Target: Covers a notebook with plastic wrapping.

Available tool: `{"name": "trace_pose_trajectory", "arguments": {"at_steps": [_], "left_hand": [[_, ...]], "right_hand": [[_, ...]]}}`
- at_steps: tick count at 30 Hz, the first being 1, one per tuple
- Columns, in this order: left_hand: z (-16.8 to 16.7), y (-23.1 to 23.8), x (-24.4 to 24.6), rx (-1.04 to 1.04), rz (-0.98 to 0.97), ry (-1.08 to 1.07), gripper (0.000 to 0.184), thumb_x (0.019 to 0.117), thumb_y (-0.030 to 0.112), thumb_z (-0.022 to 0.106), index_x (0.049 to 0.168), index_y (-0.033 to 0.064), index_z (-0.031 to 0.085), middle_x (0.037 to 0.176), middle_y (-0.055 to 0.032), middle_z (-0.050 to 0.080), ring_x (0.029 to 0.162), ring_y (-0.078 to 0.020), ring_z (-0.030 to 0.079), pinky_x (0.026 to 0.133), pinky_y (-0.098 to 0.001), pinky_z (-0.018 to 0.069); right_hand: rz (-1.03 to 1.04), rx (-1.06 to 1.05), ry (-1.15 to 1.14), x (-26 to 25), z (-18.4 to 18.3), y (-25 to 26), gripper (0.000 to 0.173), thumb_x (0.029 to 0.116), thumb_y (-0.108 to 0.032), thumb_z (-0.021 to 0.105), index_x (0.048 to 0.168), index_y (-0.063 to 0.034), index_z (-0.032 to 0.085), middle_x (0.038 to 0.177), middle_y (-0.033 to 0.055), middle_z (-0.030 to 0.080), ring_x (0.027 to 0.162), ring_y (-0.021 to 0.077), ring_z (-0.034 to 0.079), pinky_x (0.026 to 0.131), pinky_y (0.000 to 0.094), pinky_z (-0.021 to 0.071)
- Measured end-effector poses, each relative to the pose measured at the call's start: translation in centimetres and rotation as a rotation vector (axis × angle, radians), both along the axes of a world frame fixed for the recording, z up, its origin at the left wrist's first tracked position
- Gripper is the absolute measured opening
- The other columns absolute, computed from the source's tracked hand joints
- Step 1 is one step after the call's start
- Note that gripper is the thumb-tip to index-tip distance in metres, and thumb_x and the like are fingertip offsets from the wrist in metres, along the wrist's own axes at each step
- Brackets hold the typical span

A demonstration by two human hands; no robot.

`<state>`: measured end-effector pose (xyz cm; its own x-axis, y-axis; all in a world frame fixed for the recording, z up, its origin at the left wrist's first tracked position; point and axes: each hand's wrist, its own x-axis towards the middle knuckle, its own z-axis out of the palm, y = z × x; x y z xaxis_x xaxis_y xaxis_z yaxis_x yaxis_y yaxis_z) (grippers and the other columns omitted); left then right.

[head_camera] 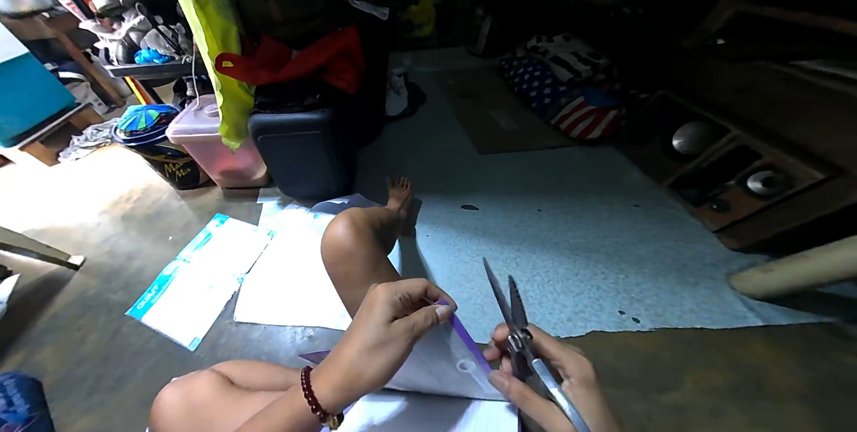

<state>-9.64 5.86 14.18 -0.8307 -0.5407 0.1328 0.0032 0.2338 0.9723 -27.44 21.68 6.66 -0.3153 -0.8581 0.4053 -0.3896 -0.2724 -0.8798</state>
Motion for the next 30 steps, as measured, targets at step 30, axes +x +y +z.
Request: {"name": "trace_pose_trajectory", "arguments": {"at_steps": [30], "left_hand": [[1.1, -1.3, -1.7, -0.124, -0.043, -0.13, 0.015, 0.1013, 0.013, 0.061, 0.098, -0.0005, 0.067, 0.08, -0.0006, 0.063, 0.069, 0.0007, 0.055, 0.067, -0.0174, 0.0465]], "right_hand": [[-0.078, -0.18, -0.229, 1.8, 2.2, -3.9, 0.042, 0.0721, -0.004, 0.078, 0.111, -0.0154, 0.067, 0.1, -0.0107, 0.074, 0.088, 0.0029, 0.072, 0.076, 0.0195, 0.0616]]}}
